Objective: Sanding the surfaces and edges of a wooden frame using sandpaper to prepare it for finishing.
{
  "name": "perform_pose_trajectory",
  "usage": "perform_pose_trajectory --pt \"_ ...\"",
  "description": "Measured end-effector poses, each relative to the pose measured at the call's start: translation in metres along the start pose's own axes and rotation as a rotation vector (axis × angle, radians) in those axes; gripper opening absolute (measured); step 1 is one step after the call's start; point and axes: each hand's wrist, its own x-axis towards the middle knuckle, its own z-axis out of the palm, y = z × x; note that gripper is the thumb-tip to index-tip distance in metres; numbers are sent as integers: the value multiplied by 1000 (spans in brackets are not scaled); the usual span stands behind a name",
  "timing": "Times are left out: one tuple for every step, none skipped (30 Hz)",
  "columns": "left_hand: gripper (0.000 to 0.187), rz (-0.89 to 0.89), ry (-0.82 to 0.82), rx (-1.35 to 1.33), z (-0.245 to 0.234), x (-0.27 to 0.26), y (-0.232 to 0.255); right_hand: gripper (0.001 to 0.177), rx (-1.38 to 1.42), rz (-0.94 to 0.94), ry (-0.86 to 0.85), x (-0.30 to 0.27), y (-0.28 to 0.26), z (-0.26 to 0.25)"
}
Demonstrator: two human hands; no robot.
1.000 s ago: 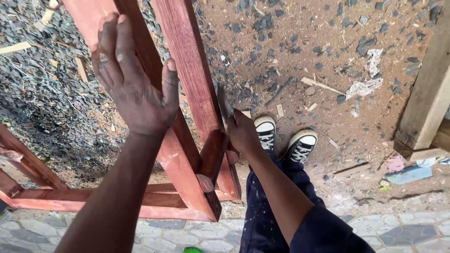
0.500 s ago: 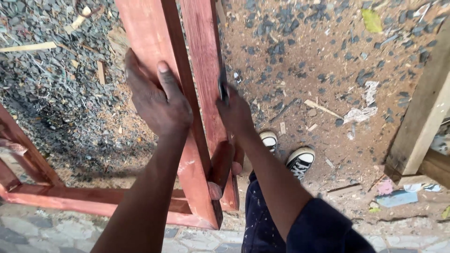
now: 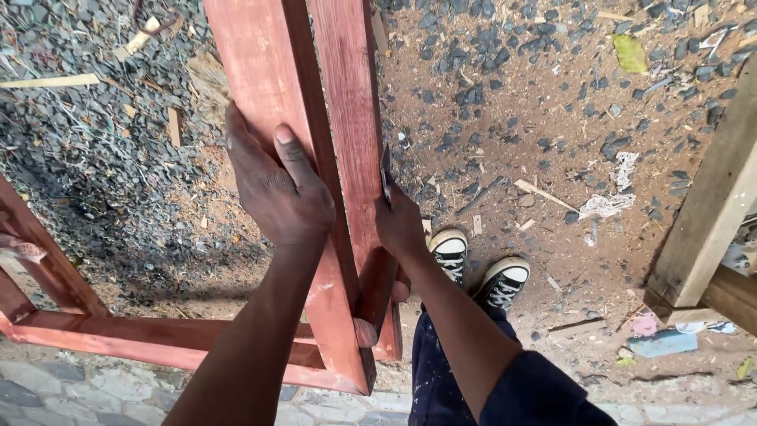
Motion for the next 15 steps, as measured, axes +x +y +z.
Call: perform_pose_trajectory --pt "52 -37 -16 -2 0 0 0 47 44 69 -10 7 5 1" --pt "52 -74 -33 -4 0 -2 -1 43 89 138 -20 14 11 3" --pt "52 -78 -44 1 2 -4 -3 43 91 151 -22 31 -20 -11" --pt "52 -58 -33 24 4 -6 -5 50 75 30 15 48 -49 -25" --pt "52 -29 -1 49 6 -5 -9 63 61 -112 49 71 -83 -37" --pt "52 -25 7 55 6 -5 -12 63 66 -120 43 71 -98 -46" --pt "53 -37 -4 44 6 -6 -12 47 128 -293 41 69 -112 -59" --pt "54 -50 -16 33 6 -8 -13 33 190 -465 37 66 -125 -71" --pt "54 -56 -16 41 5 -9 -13 33 190 -461 28 48 -131 -73" --pt "54 -78 -41 45 4 -10 -14 32 199 -434 -14 31 -136 -74" --pt "55 -95 -55 41 7 -8 -15 32 205 -421 -50 17 -143 -78" --pt "55 -95 -46 41 0 -2 -8 32 202 -429 -54 5 -144 -73" --pt "56 -199 -134 -4 -7 2 -1 33 208 -440 -65 -8 -144 -67" --pt "57 -303 -223 -50 -14 7 6 36 214 -451 -76 -21 -144 -61" --pt "57 -311 -227 -40 -12 8 3 36 217 -441 -85 -41 -140 -50"
